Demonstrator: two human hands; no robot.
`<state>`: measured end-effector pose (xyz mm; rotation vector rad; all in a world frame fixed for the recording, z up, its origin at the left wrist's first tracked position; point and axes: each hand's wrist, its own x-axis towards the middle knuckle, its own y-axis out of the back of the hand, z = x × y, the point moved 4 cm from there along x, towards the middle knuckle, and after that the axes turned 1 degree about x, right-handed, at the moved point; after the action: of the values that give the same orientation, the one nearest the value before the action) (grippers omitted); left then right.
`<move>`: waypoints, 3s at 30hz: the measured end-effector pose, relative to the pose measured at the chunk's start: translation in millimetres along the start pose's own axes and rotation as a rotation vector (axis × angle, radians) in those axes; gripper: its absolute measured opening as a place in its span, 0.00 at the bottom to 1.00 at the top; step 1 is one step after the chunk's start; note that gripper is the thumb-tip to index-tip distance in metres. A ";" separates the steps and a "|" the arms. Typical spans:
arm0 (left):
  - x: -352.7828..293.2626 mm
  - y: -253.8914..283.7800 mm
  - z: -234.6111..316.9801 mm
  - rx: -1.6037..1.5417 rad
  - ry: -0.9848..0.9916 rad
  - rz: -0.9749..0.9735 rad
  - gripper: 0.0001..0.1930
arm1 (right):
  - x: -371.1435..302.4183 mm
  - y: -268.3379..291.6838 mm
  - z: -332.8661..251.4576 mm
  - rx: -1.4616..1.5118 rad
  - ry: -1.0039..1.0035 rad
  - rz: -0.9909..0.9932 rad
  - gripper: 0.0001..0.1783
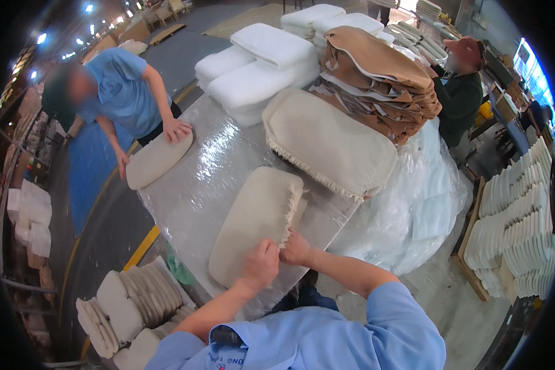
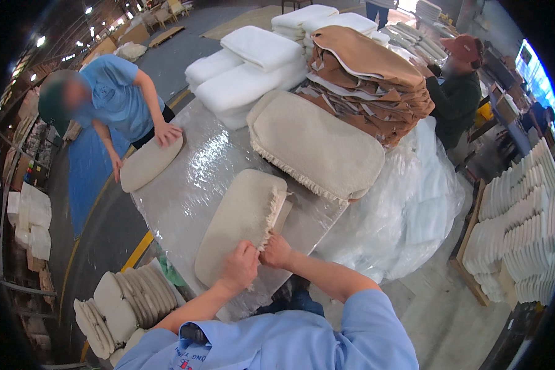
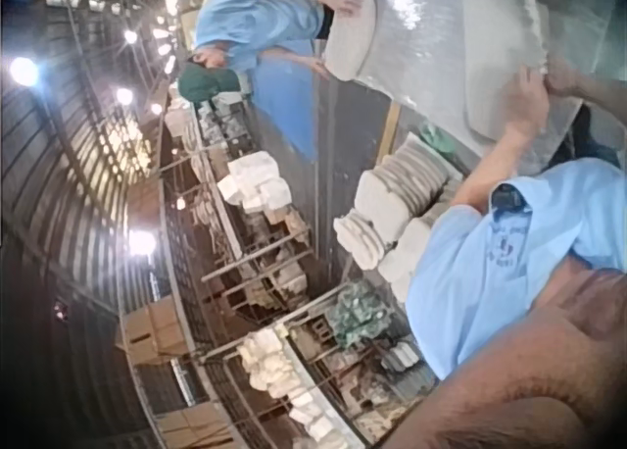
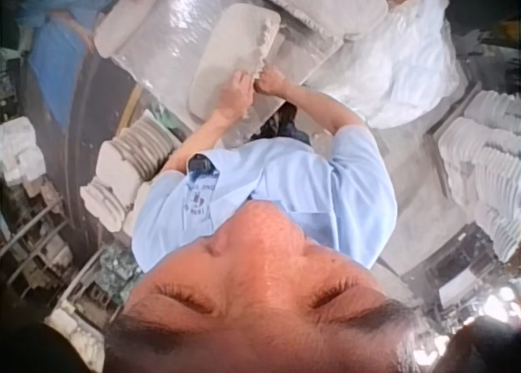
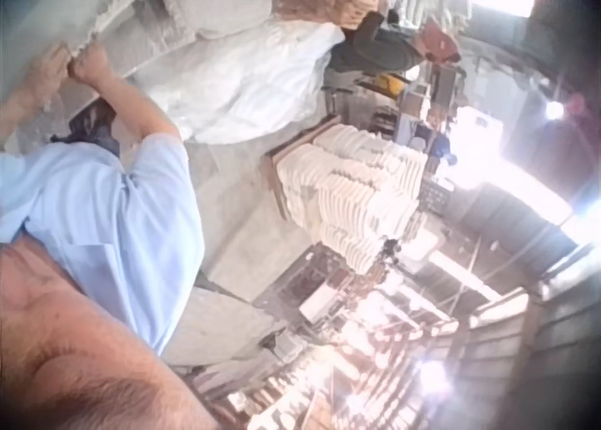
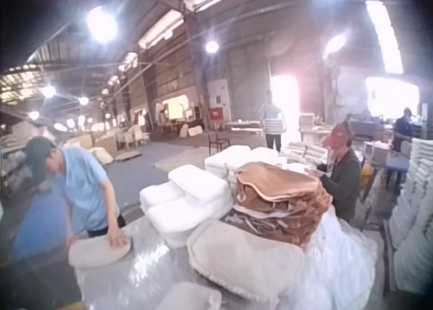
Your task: The person inserts white foam inserts into beige fabric covers, aligns edges, and stacks the finished cushions on a nearby pallet. The person repeats this process for multiple cushions at a table in a factory setting.
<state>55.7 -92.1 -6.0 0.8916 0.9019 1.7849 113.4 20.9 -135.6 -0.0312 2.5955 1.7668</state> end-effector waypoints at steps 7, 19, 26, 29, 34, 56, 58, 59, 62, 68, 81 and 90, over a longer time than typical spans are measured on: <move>0.2 -15.7 10.3 -0.090 -0.148 -0.073 0.03 | 43.0 -13.5 65.2 0.112 -0.065 0.220 0.33; 145.9 -11.4 -100.4 -0.258 0.022 0.073 0.12 | 41.6 -5.6 62.9 0.329 -0.213 0.304 0.34; 215.6 -56.5 -159.2 -0.222 0.104 -0.117 0.20 | 33.6 -9.5 43.9 0.420 -0.177 0.300 0.34; 213.0 -72.5 -160.4 -0.120 0.091 -0.111 0.22 | 25.0 -12.8 43.5 0.433 -0.195 0.308 0.34; 213.3 -77.1 -168.0 -0.172 0.090 -0.119 0.23 | 22.0 -15.9 42.2 0.452 -0.204 0.318 0.34; 211.6 -78.2 -160.5 -0.212 0.100 -0.107 0.23 | 50.3 -13.0 55.5 0.468 -0.253 0.278 0.35; 212.2 -79.1 -160.8 -0.224 0.103 -0.108 0.23 | 49.9 -11.8 56.3 0.466 -0.259 0.282 0.35; 211.6 -77.6 -165.1 -0.234 0.108 -0.089 0.23 | 53.0 -11.0 53.8 0.467 -0.248 0.274 0.35; 210.4 -76.0 -172.9 -0.247 0.113 -0.062 0.22 | 55.7 -7.7 53.1 0.470 -0.240 0.267 0.35; 213.5 -77.7 -169.7 -0.252 0.098 -0.111 0.23 | 50.7 -11.4 55.6 0.480 -0.248 0.269 0.35; 212.2 -79.8 -176.5 -0.276 0.077 -0.086 0.23 | 36.9 -16.8 49.6 0.507 -0.256 0.250 0.36; 218.7 -88.4 -169.6 -0.274 0.073 -0.109 0.22 | 27.1 -20.1 56.5 0.517 -0.281 0.261 0.36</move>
<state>-124.5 104.9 -120.7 0.5950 0.7147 1.8020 86.0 65.7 -175.4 0.5329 2.8356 0.9930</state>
